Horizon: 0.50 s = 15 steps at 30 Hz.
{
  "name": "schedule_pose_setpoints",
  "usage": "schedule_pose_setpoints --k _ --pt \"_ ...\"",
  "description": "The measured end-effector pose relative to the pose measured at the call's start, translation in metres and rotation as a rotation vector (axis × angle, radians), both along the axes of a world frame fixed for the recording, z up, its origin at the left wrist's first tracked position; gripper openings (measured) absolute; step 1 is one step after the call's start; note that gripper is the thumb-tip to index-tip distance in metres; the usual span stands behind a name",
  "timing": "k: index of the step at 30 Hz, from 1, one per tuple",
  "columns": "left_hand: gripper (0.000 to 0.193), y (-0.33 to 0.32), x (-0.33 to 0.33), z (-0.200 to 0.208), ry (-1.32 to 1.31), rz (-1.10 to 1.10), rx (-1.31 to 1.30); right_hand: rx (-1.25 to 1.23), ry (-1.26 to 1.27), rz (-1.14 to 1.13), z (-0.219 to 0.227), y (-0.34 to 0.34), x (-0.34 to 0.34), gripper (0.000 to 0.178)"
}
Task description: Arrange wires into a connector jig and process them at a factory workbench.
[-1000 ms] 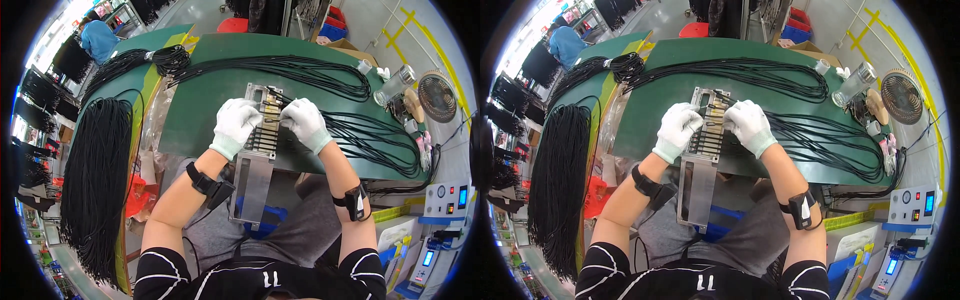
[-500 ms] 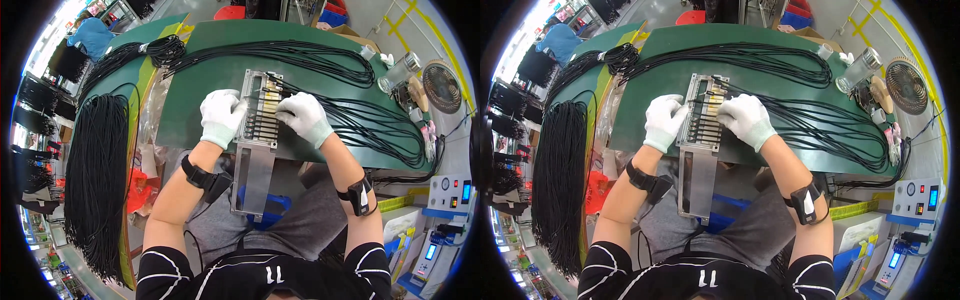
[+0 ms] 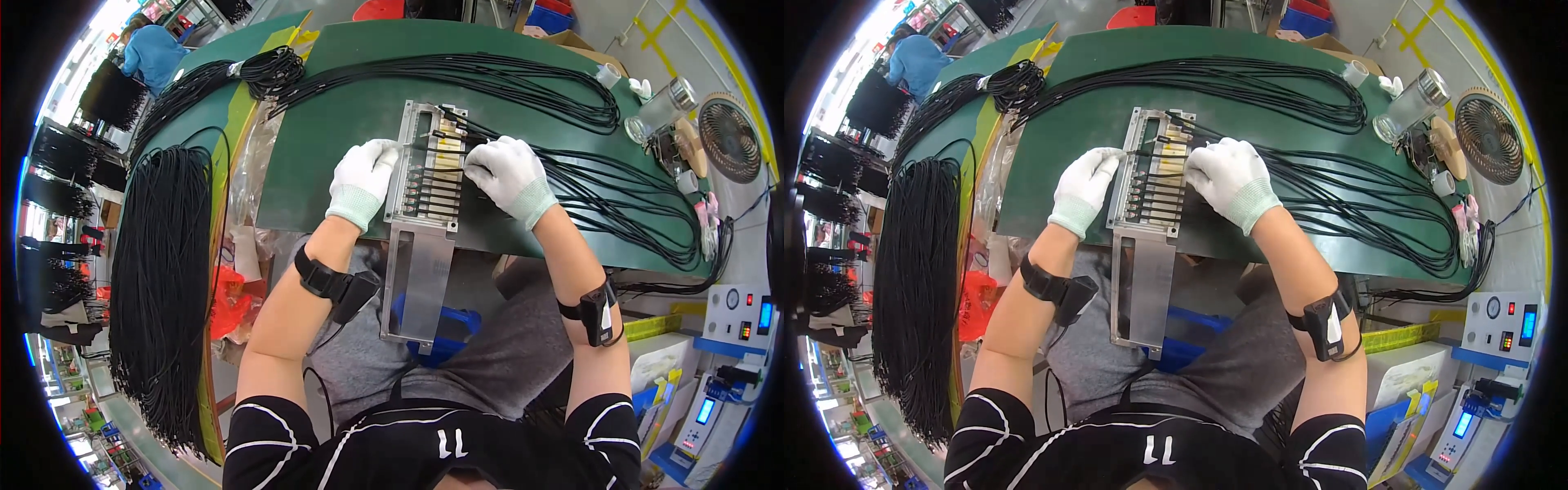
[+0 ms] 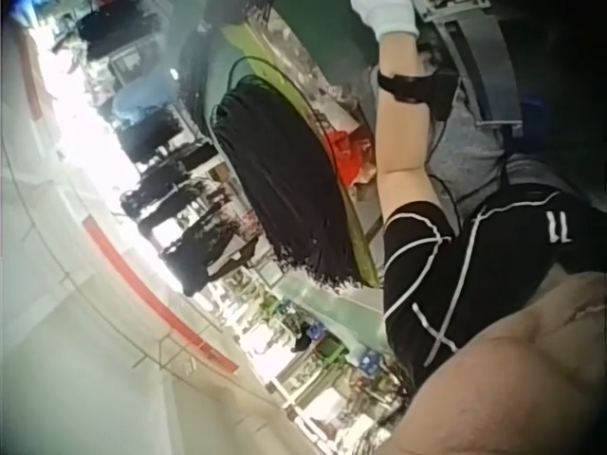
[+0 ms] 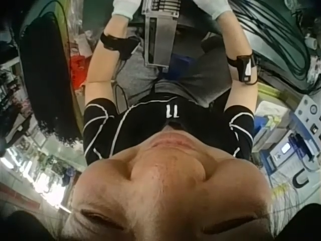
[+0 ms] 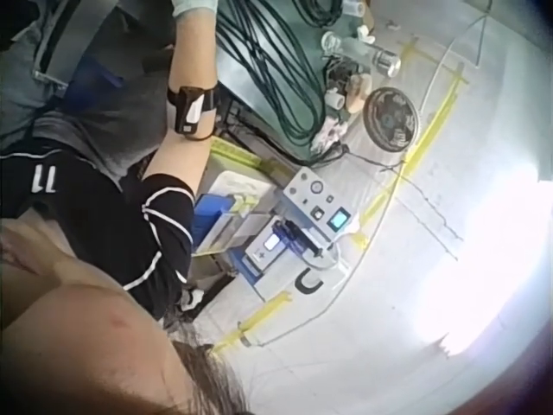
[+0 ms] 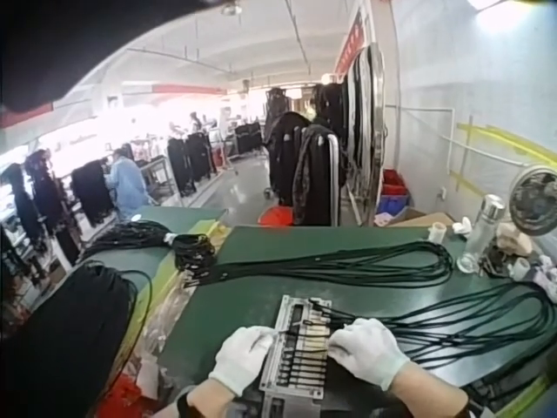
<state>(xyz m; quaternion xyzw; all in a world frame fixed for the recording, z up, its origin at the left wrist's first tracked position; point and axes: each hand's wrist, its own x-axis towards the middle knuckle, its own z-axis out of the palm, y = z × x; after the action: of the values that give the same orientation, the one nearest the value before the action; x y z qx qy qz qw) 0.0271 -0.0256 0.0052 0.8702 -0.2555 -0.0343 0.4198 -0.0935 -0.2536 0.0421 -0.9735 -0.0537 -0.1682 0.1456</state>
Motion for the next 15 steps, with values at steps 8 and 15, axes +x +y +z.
schedule_pose_setpoints --k 8,15 --pt "0.021 0.001 -0.003 0.002 0.051 -0.014 -0.025 0.045 -0.043 0.077 0.002 0.005 -0.002 0.010" --pt "0.025 -0.002 -0.011 0.017 -0.058 -0.144 0.018 0.005 -0.042 0.054 -0.001 0.008 0.000 0.009"
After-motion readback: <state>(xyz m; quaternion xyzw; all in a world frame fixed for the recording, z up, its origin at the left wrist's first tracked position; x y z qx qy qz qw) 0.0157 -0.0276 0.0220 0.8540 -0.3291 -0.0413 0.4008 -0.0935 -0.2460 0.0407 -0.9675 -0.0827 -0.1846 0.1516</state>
